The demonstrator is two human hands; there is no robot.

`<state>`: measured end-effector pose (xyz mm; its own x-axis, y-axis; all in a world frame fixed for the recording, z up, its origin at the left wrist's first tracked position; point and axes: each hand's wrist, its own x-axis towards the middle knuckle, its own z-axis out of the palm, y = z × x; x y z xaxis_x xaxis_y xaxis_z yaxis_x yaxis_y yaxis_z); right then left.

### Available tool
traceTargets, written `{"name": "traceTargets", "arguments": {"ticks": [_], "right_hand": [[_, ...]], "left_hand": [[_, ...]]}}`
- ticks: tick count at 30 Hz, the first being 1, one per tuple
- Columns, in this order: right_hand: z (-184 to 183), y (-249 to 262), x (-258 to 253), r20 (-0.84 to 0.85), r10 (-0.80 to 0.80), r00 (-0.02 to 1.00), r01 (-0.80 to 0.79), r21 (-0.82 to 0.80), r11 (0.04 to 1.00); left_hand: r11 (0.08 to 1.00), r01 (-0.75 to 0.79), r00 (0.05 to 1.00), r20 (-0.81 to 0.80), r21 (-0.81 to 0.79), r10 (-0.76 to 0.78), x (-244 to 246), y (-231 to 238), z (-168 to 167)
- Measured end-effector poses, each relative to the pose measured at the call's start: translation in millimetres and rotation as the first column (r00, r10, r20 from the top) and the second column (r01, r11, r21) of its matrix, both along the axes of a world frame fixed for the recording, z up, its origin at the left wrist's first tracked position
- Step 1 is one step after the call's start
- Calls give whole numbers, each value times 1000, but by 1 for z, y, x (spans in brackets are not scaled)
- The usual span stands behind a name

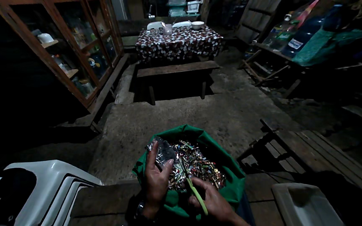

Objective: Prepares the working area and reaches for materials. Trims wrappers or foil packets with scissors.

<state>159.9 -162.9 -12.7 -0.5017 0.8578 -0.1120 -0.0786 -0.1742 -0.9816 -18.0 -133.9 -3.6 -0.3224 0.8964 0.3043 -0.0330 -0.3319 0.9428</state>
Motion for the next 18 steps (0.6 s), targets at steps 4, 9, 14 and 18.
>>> {"name": "traceTargets", "arguments": {"ticks": [4,9,14,18], "right_hand": [[3,2,-4,13,-4,1000,4,2,1000],[2,4,-9,12,-100,995,99,27,995],[4,3,-11,-14,-102,995,102,6,995],[6,8,-12,-19,-112,994,112,11,994]], "left_hand": [[999,23,1000,-4,-31,-23,4,-1,0],[999,23,1000,-4,-42,-24,7,-1,0],[999,17,1000,-13,-46,-18,8,-2,0],[998,32,999,-38,-56,-34,12,-4,-2]]}}
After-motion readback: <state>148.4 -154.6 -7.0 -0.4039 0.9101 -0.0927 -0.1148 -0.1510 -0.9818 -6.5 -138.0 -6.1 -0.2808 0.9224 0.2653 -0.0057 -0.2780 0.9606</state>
